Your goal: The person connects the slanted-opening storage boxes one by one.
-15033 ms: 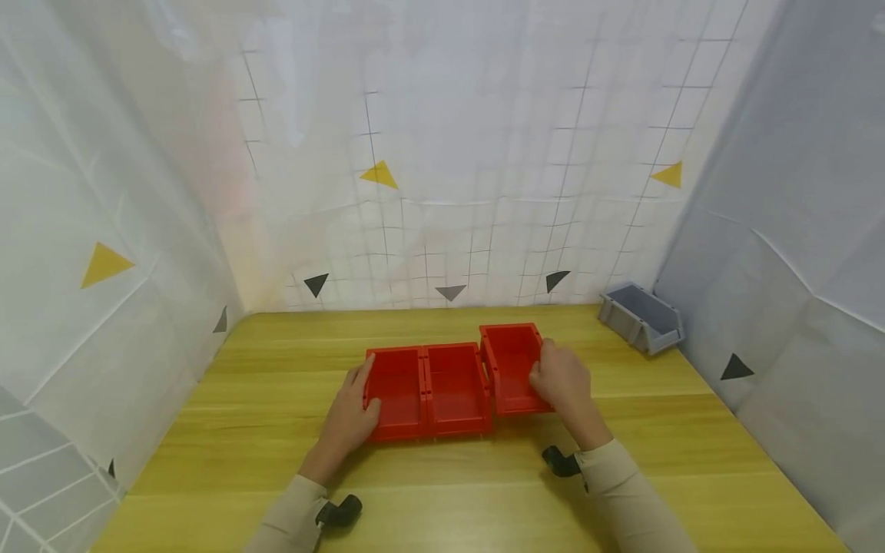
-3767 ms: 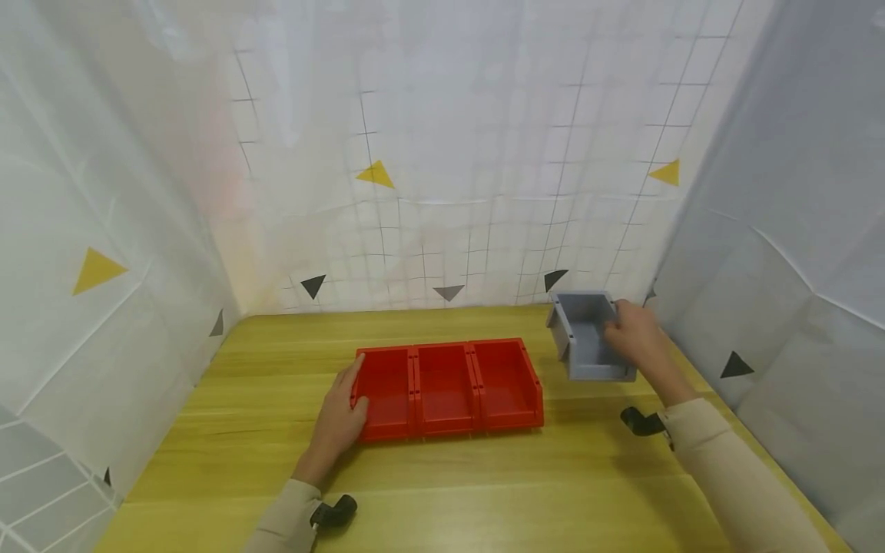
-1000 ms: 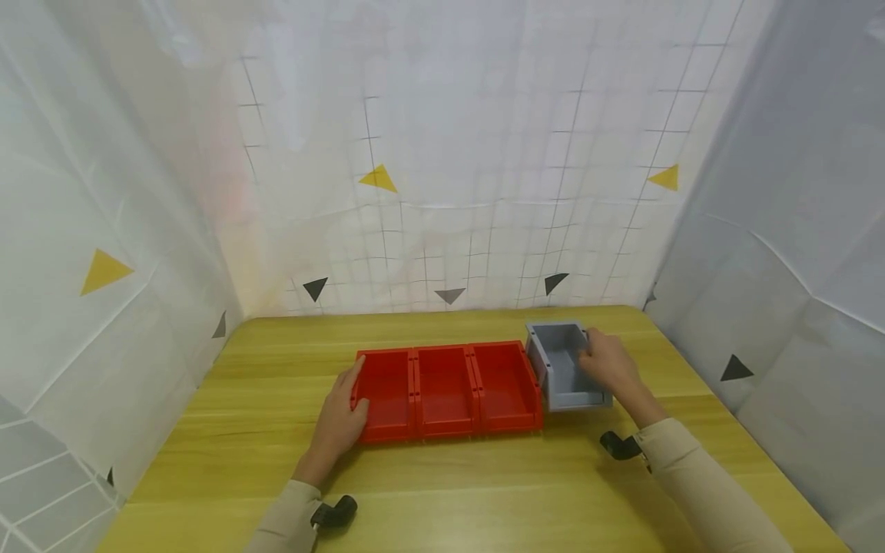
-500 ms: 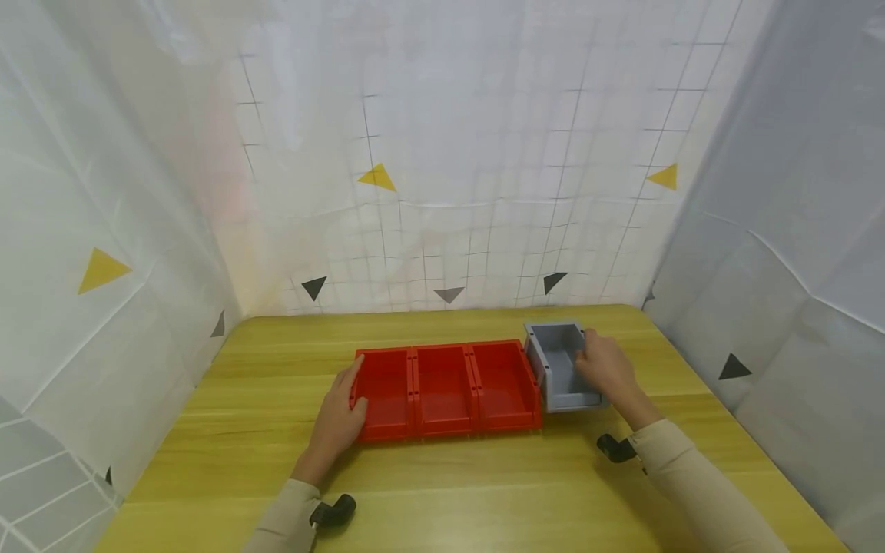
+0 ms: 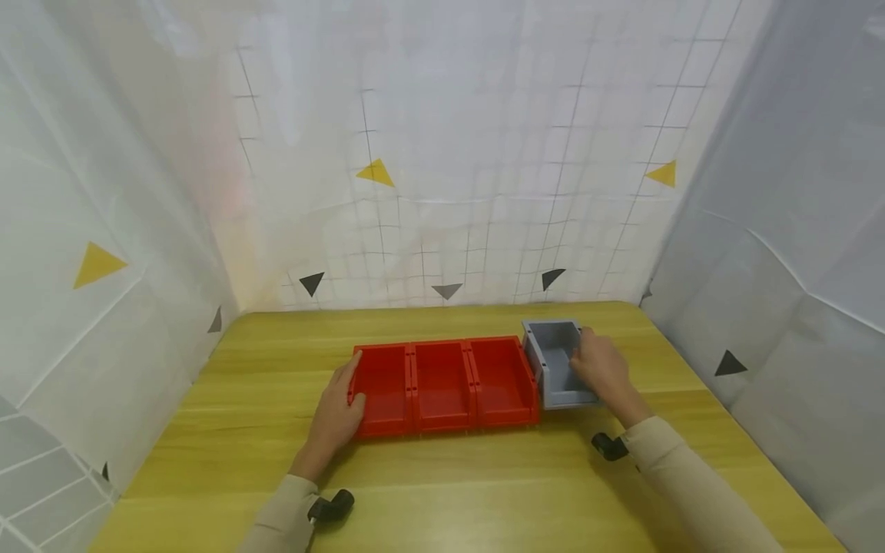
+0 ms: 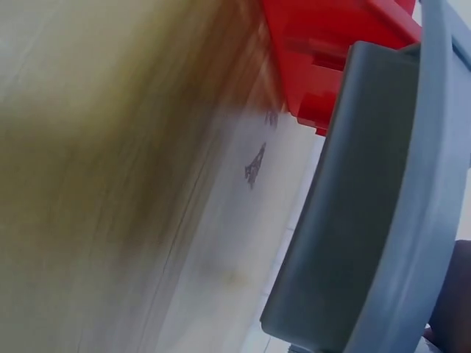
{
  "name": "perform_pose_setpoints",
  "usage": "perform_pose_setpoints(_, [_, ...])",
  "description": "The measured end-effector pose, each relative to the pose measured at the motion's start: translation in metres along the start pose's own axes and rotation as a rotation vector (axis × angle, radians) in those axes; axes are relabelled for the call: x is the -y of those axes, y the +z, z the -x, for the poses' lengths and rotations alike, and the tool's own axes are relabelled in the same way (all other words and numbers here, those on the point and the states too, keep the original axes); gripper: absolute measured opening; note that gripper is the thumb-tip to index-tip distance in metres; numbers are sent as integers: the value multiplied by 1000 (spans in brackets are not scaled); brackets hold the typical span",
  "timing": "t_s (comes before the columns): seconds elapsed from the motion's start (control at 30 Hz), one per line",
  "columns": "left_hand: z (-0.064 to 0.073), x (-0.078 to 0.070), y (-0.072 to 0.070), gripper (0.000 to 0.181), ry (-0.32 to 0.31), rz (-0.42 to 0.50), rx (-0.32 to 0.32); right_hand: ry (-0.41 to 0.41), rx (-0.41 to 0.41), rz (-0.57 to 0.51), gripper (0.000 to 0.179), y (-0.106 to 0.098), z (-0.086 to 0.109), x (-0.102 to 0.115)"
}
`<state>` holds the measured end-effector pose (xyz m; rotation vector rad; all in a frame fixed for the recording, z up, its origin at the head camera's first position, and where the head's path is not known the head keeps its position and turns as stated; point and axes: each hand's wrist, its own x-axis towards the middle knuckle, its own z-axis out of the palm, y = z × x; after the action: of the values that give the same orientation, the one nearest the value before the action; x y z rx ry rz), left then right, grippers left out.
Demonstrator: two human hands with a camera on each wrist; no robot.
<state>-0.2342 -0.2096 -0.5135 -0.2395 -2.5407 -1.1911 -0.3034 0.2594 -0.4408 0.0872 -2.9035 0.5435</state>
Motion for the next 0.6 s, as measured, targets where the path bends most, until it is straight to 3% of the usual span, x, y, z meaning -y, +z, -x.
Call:
perform_pose_setpoints(0.2, [0,0,0,76,2,-3,11,-16,-36,16,19,5,3,-1])
perform_pose_setpoints(0.6, [1,-1,-1,77,1,-2,9,14,-57,33,22,9,3,2])
